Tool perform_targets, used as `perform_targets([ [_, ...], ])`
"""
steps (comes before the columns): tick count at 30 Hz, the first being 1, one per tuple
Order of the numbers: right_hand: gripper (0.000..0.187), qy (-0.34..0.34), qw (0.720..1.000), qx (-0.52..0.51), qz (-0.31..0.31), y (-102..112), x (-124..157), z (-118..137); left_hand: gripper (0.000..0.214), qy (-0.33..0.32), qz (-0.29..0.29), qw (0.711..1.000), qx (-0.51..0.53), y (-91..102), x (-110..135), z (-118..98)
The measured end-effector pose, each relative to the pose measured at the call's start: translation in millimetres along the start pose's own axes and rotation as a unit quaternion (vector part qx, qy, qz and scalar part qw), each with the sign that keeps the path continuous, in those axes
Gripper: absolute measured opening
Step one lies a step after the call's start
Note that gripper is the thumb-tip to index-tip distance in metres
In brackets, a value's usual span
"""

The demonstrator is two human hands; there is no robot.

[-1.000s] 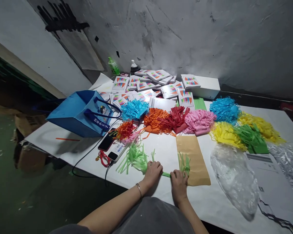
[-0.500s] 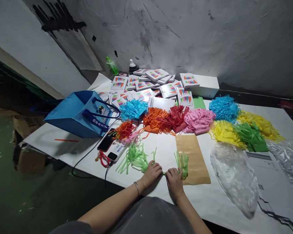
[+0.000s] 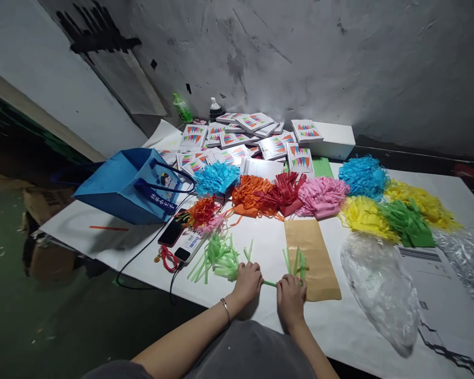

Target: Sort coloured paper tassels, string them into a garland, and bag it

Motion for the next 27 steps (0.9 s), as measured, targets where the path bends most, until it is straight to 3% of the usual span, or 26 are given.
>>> perform_targets([
  [4, 0.017, 0.003, 1.000, 0.020, 0.006, -0.7, -3.4, 4.8, 0.009, -0.007, 0.005, 1.000, -0.025, -2.4, -1.6, -2.7],
  [10, 0.018, 0.082, 0.997, -0.001, 0.002, -6.7, 2.2, 10.7, 0.014, -0.154, 0.075, 0.985, -0.027, -15.0, 11.4, 0.8],
  [16, 0.004, 0.092, 0.995, -0.006, -0.022, -3.1, -3.5, 14.7, 0.018, -0.021, 0.113, 0.980, 0.165, -14.9, -7.0, 7.5],
  [21, 0.015, 0.108, 0.993, -0.012, -0.046, 17.3, -15.1, 13.2, 0.037, 0.022, 0.150, 0.960, 0.235, 2.4, -14.3, 3.7],
  [23, 0.012, 0.110, 0.992, -0.023, -0.058, 32.0, -15.6, 9.9, 0.041, 0.072, 0.183, 0.929, 0.313, 11.2, -12.3, -0.3],
  [25, 0.011, 0.090, 0.991, -0.065, -0.071, 49.2, -14.8, 4.8, 0.040, 0.146, 0.207, 0.869, 0.425, 19.7, -10.7, -9.5],
  [27, 0.012, 0.026, 0.984, -0.158, -0.079, 65.5, -14.5, -2.8, 0.039, 0.198, 0.212, 0.806, 0.516, 27.1, -12.1, -25.8],
])
Point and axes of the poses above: each hand's wrist, its own x-axis away from the middle knuckle, its own y-axis out of the back of the hand, z = x × y, the point moved 4 cm from there along -x, towards the middle knuckle, and after that the axes turned 15 degrees about x, right-handed, at the moved point
